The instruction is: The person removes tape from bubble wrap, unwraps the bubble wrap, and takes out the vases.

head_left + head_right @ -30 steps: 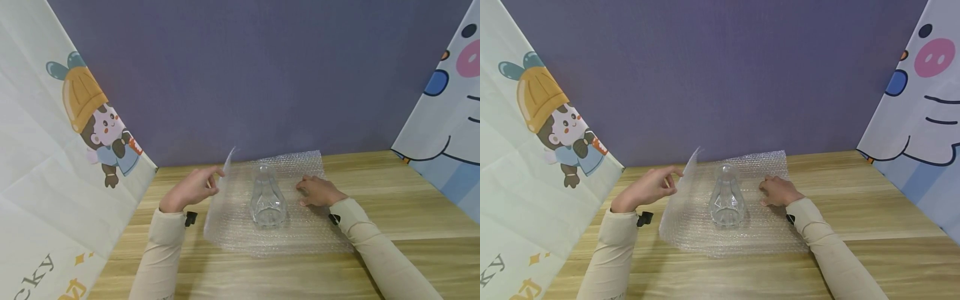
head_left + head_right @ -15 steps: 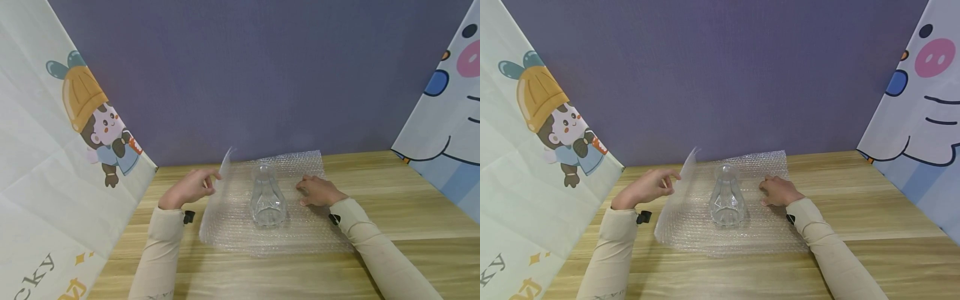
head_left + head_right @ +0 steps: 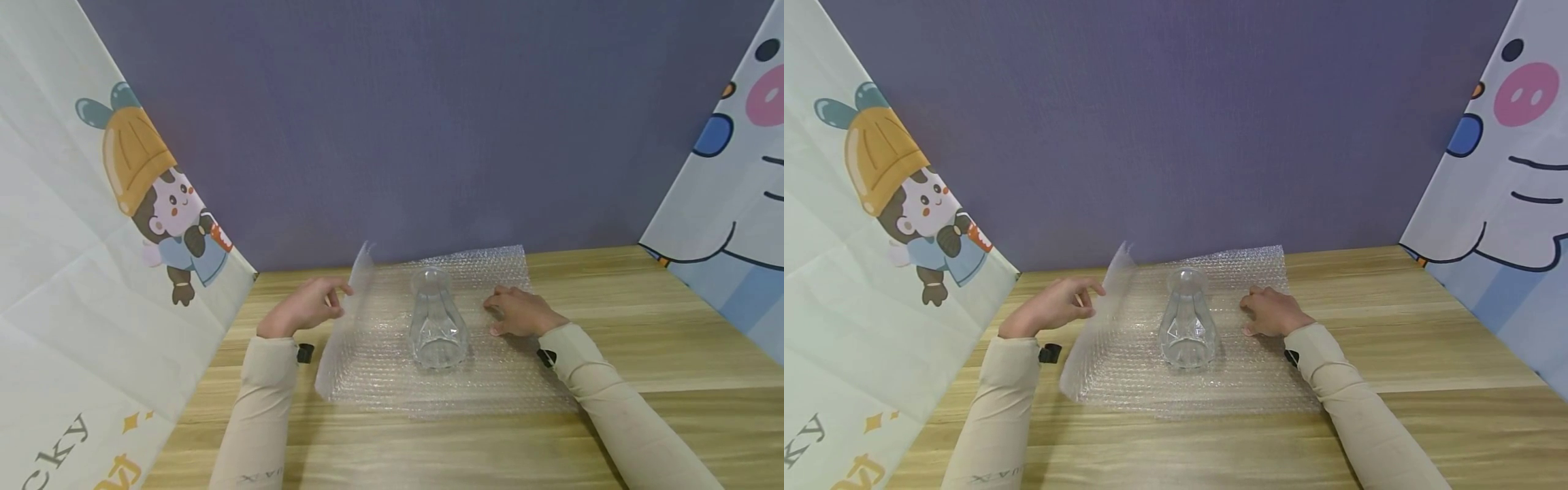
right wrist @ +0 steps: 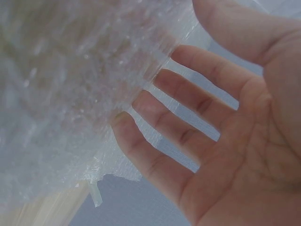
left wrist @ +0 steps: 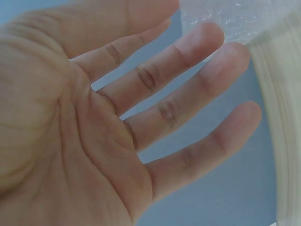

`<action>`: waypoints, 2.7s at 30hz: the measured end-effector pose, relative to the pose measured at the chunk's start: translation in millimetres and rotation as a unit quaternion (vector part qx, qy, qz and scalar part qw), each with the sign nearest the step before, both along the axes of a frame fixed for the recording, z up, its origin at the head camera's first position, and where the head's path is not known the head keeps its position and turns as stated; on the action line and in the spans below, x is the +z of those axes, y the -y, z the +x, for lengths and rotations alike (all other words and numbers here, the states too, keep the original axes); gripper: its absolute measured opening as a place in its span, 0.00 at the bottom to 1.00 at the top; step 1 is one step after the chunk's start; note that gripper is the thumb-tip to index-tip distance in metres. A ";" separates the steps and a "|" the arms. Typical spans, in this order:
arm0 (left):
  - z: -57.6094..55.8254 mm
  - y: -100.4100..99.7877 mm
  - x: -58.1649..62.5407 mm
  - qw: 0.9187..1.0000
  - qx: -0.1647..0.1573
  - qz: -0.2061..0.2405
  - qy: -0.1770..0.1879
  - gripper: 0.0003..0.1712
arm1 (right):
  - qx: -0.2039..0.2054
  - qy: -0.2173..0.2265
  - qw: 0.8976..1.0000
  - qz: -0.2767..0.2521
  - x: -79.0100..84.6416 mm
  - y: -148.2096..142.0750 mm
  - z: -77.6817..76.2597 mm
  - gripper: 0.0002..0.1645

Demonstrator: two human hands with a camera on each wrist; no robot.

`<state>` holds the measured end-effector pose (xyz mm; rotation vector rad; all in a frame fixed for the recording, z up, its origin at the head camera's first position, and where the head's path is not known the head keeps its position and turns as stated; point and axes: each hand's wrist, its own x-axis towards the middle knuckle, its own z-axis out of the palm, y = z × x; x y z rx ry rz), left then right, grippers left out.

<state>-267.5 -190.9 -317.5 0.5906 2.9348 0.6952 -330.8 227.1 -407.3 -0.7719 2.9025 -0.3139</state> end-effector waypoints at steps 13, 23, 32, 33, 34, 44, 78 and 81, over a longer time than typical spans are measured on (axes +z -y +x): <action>-9.4 14.8 -13.4 0.999 0.027 0.001 0.033 0.20 | 0.000 0.002 1.000 -0.001 -0.6 -0.1 -0.8 0.34; -13.8 24.3 -21.3 1.000 0.008 -0.016 -0.001 0.12 | 0.005 -0.001 1.000 0.002 -0.5 -0.3 -1.4 0.35; -13.8 34.1 -24.0 0.999 0.033 -0.025 0.034 0.14 | 0.001 0.001 1.000 0.002 1.4 -0.9 -0.9 0.35; -13.6 35.4 -24.4 0.998 0.036 -0.025 0.038 0.14 | 0.003 -0.001 1.000 0.002 1.4 -1.2 -1.2 0.35; -13.3 36.4 -24.6 0.998 0.038 -0.024 0.043 0.15 | 0.003 -0.002 1.000 0.003 1.4 -1.2 -1.1 0.35; -9.2 41.7 -19.2 0.997 0.044 -0.028 0.054 0.18 | 0.007 -0.006 1.000 0.002 0.0 -0.3 -1.2 0.35; -14.4 -32.2 -40.0 0.997 0.011 -0.020 0.067 0.49 | 0.012 -0.006 1.000 -0.002 3.1 0.3 -0.9 0.35; -15.8 -38.0 -48.0 0.997 0.009 -0.031 0.073 0.51 | 0.010 -0.006 1.000 -0.003 2.9 0.5 -1.1 0.35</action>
